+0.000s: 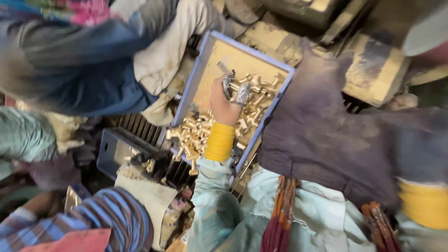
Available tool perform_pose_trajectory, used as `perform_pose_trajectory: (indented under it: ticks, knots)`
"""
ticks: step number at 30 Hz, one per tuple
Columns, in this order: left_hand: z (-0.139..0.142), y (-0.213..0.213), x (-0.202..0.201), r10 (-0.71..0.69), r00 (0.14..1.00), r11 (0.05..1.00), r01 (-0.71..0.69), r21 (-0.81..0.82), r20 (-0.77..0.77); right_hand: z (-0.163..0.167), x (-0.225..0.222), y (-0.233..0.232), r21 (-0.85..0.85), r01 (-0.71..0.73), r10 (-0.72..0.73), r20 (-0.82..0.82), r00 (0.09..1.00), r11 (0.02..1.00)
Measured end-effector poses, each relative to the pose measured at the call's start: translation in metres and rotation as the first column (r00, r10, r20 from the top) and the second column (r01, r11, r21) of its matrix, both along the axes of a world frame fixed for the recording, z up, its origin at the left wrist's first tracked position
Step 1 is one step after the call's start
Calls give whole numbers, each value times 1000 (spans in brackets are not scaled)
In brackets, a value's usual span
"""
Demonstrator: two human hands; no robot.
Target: The person repeatedly picks up brass-colored metal parts from a blue bin and presses them against a moving belt sander to smooth or polish their surfaces. Finished parts are placed into a second blue bin to the right.
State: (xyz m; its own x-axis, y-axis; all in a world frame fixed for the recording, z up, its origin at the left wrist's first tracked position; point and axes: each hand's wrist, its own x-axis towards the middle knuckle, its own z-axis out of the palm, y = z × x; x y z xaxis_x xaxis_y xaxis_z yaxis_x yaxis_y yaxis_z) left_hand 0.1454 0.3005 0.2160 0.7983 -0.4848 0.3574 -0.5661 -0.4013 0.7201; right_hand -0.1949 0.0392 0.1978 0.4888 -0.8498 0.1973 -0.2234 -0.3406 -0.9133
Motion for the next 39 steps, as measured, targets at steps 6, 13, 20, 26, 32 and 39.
perform_pose_trajectory:
  ticks: [6, 13, 20, 26, 32, 39]
  knots:
    - [-28, -92, -65, -364, 847, 888, 189, -420, -389, -1, 39, 48, -82, -230, 231, 8, 973, 970]
    - [-74, -132, -124, -619, 426, 775, 468, -424, -660, -2, -36, 44, 76, 23, -27, 56, 998, 997]
    - [-102, -173, -129, -754, 230, 553, 726, -407, -615, -8, -55, 19, 577, 139, -287, 174, 942, 804]
    - [-157, -246, -120, -712, 318, 612, 719, -330, -627, -18, -33, -38, 630, 189, -323, 104, 941, 753]
    - [-185, -310, -125, -476, 179, 772, 554, -311, -861, -35, -4, -109, 831, 165, -287, -7, 958, 531]
    - [-187, -311, -129, -630, 599, 750, 635, -186, -494, -61, -10, -118, 679, 172, -250, 17, 968, 714]
